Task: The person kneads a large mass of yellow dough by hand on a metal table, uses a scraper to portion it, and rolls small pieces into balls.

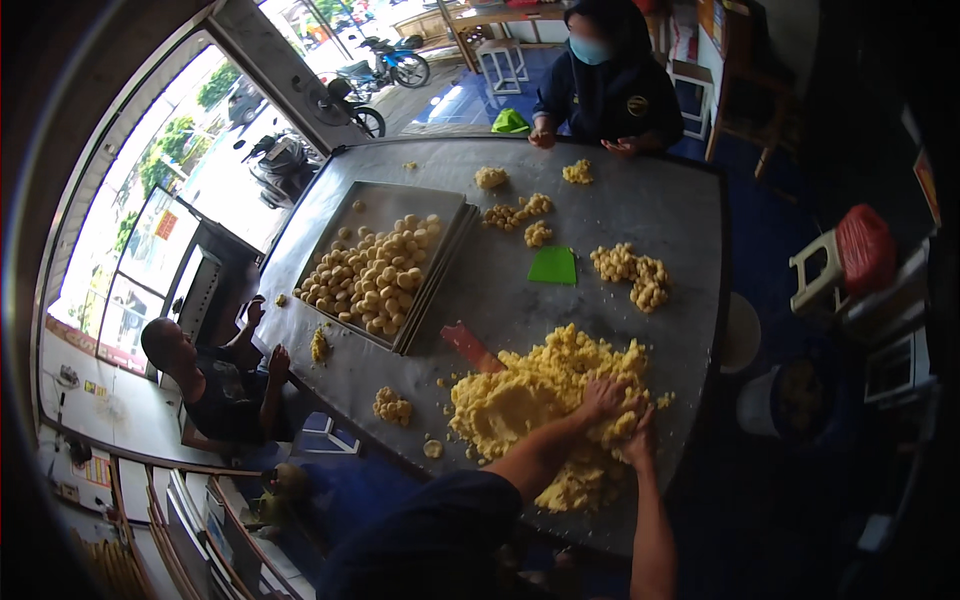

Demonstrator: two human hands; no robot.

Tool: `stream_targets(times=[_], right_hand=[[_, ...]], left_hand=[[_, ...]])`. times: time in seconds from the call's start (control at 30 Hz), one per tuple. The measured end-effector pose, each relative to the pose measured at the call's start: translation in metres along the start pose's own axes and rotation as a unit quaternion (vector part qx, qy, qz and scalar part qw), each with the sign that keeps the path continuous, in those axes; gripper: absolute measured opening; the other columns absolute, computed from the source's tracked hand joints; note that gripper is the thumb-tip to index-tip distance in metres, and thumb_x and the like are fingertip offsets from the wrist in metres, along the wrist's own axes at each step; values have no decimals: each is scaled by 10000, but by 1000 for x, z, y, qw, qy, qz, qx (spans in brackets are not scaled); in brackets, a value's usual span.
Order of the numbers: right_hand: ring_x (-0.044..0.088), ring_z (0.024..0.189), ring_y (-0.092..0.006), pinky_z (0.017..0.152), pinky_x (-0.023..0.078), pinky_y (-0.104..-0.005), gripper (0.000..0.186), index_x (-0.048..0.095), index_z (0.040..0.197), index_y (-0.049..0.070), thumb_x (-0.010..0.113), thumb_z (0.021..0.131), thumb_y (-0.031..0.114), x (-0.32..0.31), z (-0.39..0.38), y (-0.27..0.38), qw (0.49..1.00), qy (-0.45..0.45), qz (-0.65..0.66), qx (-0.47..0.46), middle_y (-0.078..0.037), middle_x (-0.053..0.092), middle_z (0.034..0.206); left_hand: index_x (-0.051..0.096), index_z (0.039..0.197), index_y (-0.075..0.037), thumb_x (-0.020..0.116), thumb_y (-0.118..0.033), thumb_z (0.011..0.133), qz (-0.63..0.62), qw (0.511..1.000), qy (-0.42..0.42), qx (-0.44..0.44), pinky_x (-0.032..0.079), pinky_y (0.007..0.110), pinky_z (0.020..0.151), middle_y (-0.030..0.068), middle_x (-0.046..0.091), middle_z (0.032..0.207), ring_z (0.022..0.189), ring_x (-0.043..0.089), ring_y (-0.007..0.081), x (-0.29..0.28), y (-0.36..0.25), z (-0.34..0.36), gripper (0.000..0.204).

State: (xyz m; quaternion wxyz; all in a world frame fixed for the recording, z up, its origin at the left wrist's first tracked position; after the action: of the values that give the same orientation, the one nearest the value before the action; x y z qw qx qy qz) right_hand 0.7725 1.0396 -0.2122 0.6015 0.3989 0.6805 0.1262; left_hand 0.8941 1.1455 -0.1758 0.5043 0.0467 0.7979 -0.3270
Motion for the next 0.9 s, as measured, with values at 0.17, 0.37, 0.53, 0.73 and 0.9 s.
stream_targets(times=[0.17,0.37,0.53,0.73,0.9], right_hand=[[474,1206,-381,1017,394,-421,1093,222,1429,-17,836,573,274,20,-15,42,998,-29,-6,-53,-247,445,1342],[305,1335,-439,1083,276,-552,1147,133,1503,77,821,624,342,-1,-112,99,994,-62,-82,-42,-310,277,1432],[269,1335,-456,1036,279,-616,1053,217,1488,190,807,628,330,-11,-160,121,995,-6,-64,-80,-265,257,1432],[298,1323,-401,1032,275,-587,1078,269,1412,17,860,566,330,-3,-161,78,991,-98,-34,-84,-216,284,1434],[232,1376,-407,1106,218,-556,1338,190,1456,-11,926,419,404,15,-162,72,987,25,-60,-147,-218,213,1498]], left_hand=[[520,1337,-127,551,-652,824,-67,975,205,56,401,402,1009,149,592,1255,1167,551,299,-35,24,28,735],[711,753,-43,415,-712,866,-19,985,159,-62,485,431,634,130,629,631,602,622,274,-52,-5,-3,740],[634,997,-97,550,-589,839,99,992,-72,10,474,458,821,189,623,1046,1015,592,313,-42,-44,-56,524],[615,1193,-182,368,-484,963,8,996,76,-43,364,486,1006,102,612,1210,1227,483,284,-32,-24,-90,453],[609,1205,-147,395,-422,966,24,996,-63,59,297,492,1062,94,606,1226,1276,438,300,-33,-23,-135,423]])
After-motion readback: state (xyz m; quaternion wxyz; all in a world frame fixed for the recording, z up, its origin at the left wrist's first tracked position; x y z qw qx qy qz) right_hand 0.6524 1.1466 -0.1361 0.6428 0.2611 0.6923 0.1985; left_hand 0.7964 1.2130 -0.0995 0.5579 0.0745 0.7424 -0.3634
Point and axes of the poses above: each hand's wrist, its own z-axis towards the middle knuckle, its own x-axis out of the palm, y = z × x, the point moved 2 cm from there along z, towards the middle knuckle
